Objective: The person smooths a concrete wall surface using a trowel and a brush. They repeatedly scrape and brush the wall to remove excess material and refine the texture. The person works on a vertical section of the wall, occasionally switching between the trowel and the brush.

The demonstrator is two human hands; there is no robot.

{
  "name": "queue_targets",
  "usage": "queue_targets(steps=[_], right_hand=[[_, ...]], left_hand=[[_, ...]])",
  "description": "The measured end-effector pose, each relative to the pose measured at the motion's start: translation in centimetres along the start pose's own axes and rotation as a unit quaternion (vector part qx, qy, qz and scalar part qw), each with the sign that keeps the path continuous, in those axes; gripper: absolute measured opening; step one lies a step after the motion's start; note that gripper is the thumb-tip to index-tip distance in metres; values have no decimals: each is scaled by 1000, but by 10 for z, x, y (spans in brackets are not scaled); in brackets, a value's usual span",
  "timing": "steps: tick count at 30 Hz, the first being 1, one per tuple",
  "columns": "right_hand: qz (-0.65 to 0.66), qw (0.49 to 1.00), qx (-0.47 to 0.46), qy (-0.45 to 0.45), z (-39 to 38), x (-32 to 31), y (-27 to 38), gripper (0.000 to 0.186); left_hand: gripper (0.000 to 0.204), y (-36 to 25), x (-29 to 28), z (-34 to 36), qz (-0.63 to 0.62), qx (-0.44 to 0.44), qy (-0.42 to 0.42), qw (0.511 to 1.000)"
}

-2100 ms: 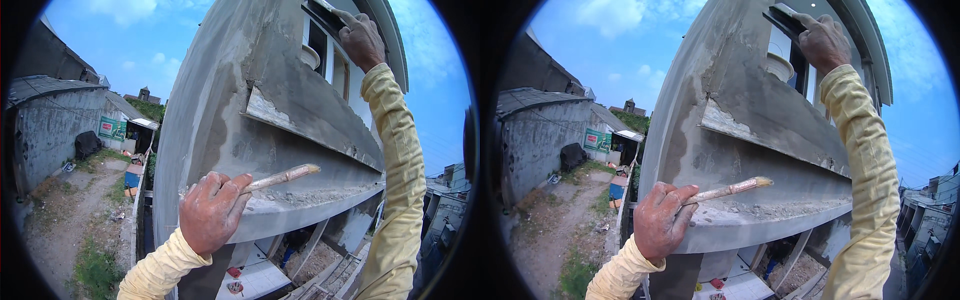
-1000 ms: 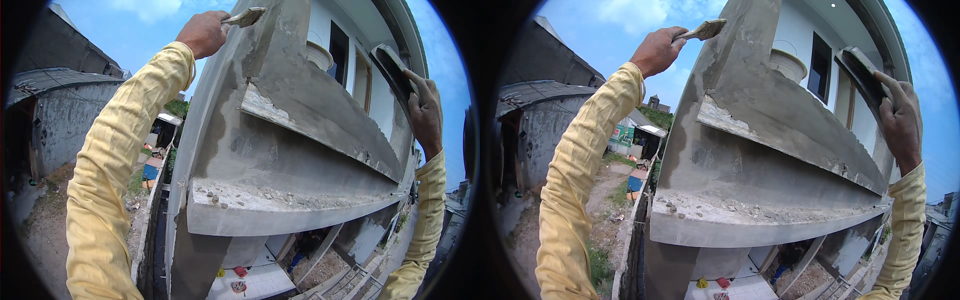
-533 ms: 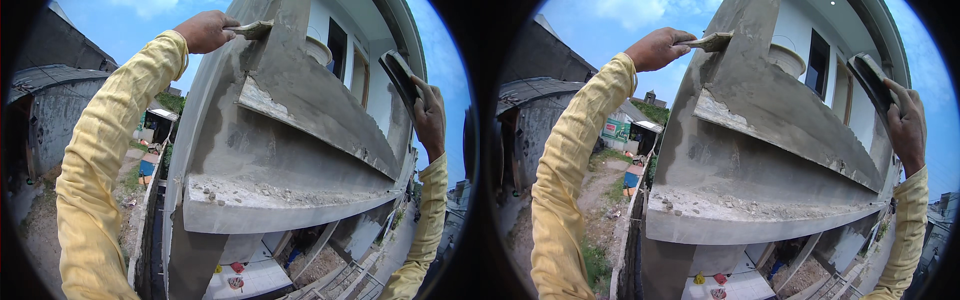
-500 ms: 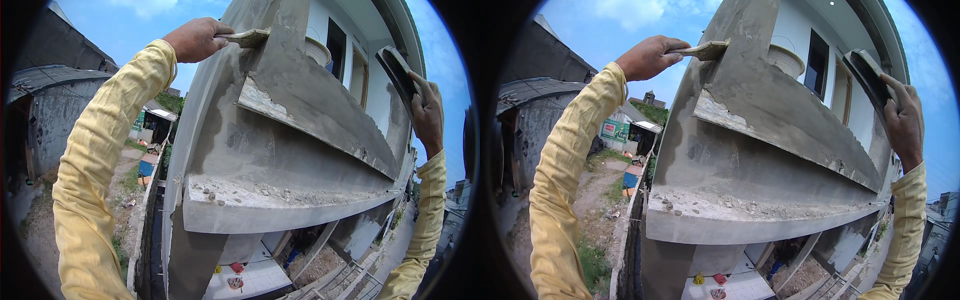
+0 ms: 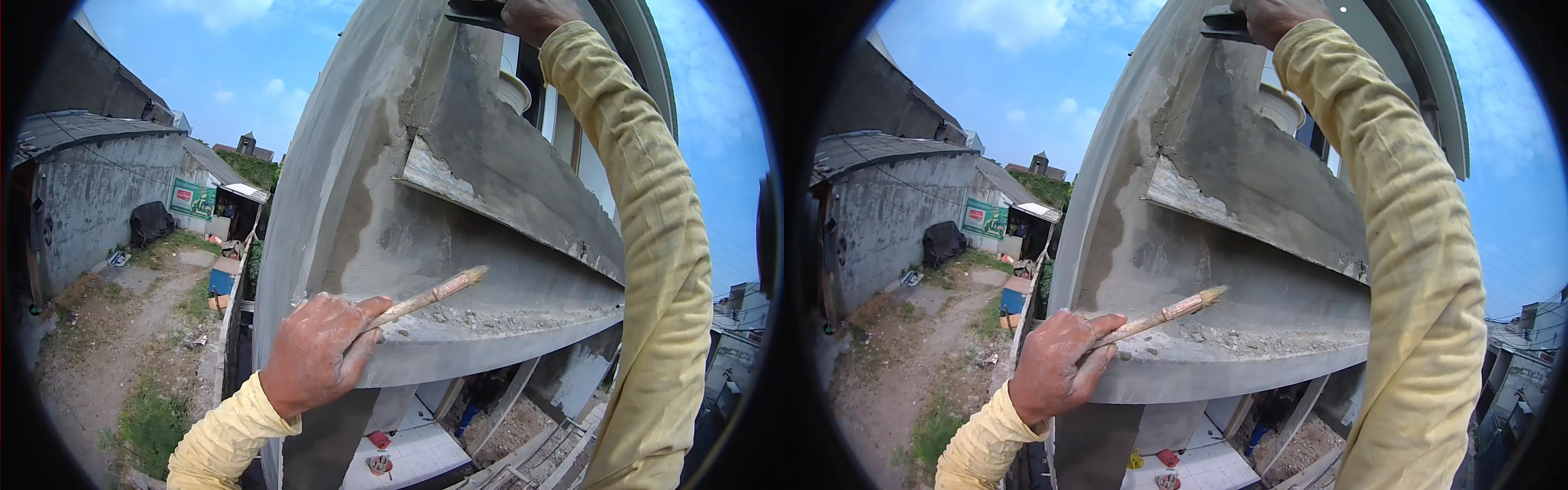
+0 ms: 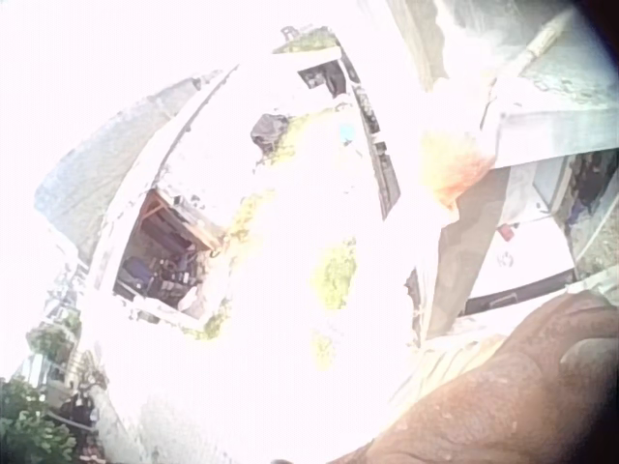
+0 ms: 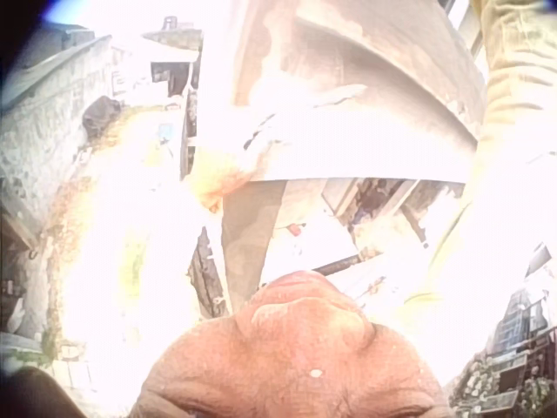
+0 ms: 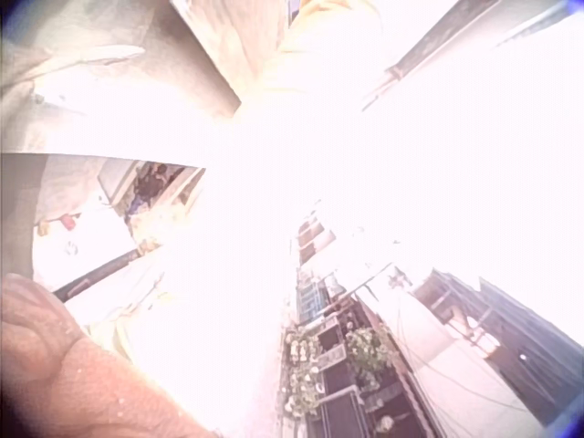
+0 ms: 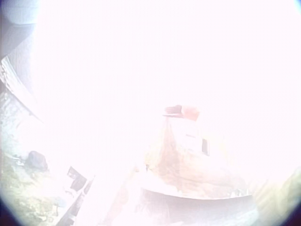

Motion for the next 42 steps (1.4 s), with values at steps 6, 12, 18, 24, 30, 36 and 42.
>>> queue_targets(steps=[6,12,18,24,30,36,42], right_hand=[[47,994,-17,97,45,29,28,39],[91,988,-18,126,54,40,34,35],[189,969,-73,142,36,56,44,31],[323,915,-194,141,-7,51,62,29],[186,968,-122,117,-36,32,85,22],[191,972,-78,110,10,20,59,25],[208,960,-60,178,22,3,43,27]], left_hand=[[44,-3,43,-9,5,27,-17,999],[49,3,48,-17,12,41,-43,998],[50,5,49,-15,33,25,-47,998],[48,4,52,-16,27,25,-56,998],[47,5,52,-17,22,16,-55,998],[47,2,48,-18,21,11,-53,998],[46,7,60,-19,-19,23,-68,997]])
Point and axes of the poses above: each hand's wrist, its own z-axis towards the middle knuckle, its own x-axis out of the palm, y = z × x, the point moved 5 cm from there along z, towards the middle knuckle, and after that the axes turned 1 degree about x, right-handed, at the moved point
